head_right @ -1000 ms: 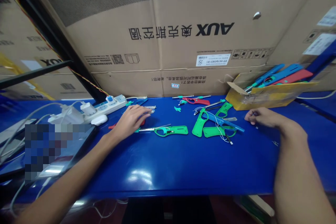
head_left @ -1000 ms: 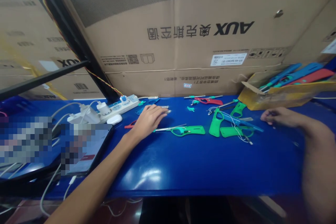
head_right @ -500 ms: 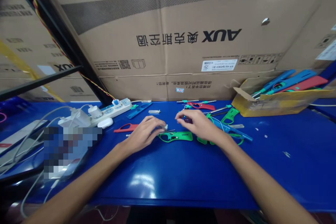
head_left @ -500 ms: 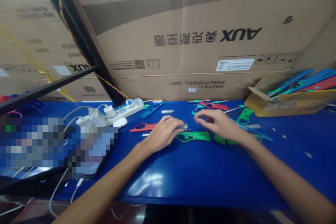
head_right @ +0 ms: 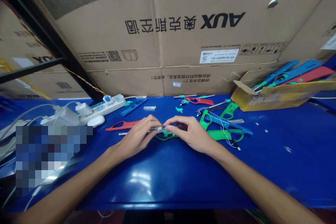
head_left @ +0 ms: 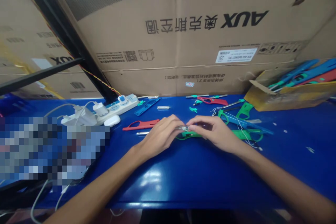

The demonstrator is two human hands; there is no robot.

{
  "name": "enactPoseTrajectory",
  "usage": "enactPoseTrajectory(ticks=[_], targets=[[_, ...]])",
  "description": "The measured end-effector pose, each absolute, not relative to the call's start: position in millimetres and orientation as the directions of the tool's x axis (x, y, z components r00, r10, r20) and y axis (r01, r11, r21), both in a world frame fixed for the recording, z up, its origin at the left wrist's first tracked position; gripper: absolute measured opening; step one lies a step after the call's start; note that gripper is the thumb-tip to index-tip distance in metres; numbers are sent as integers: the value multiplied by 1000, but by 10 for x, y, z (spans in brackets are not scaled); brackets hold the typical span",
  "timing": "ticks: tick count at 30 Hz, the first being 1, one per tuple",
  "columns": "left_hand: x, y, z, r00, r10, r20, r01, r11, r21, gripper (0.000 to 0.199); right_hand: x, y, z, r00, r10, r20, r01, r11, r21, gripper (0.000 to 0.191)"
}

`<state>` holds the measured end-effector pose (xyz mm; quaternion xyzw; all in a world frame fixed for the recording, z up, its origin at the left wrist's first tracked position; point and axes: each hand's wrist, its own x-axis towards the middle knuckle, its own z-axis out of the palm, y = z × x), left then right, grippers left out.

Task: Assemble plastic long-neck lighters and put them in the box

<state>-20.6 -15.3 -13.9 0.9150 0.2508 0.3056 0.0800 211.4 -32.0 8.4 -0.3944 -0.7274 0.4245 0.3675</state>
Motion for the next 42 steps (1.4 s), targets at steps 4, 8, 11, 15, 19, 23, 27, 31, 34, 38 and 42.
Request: enactPoseTrajectory(ticks=[4,8,11,15,19,23,27,31,34,38,42], targets=[[-183,-207,-131,696,540,474,452,-842,295,17,2074,-356,55,-391,894,219,184,309,-933,29],[-160,-262,-102,699,538,472,452,-843,292,28,2059,-386,71,-359,895,263,173,341,-924,20],[-148,-276,-82,719,526,454,422,-850,315,30,2061,-411,95,-343,894,289,195,368,-909,18],[-143,-262,-87,707,515,485,400,-856,326,29,2063,-433,106,-317,894,316,225,394,-891,18],[-142,-251,-99,653,544,527,421,-839,344,27,2057,-453,112,-286,896,341,256,414,-873,19],[-138,-261,-103,630,561,537,437,-828,352,27,2052,-469,94,-268,894,360,289,431,-855,21],[-136,-270,-105,616,577,537,452,-817,359,28,2051,-472,73,-274,887,373,305,448,-841,21],[-134,-272,-105,623,564,541,457,-825,333,30,2055,-486,82,-282,876,391,327,471,-819,19],[-132,-278,-102,629,552,547,451,-833,322,32,2061,-503,100,-294,865,406,340,492,-802,17],[-131,-292,-90,643,529,554,418,-848,326,33,2066,-520,116,-319,863,393,320,488,-812,15],[-127,-308,-70,665,522,533,405,-853,331,34,2072,-527,107,-326,869,371,337,474,-814,15]])
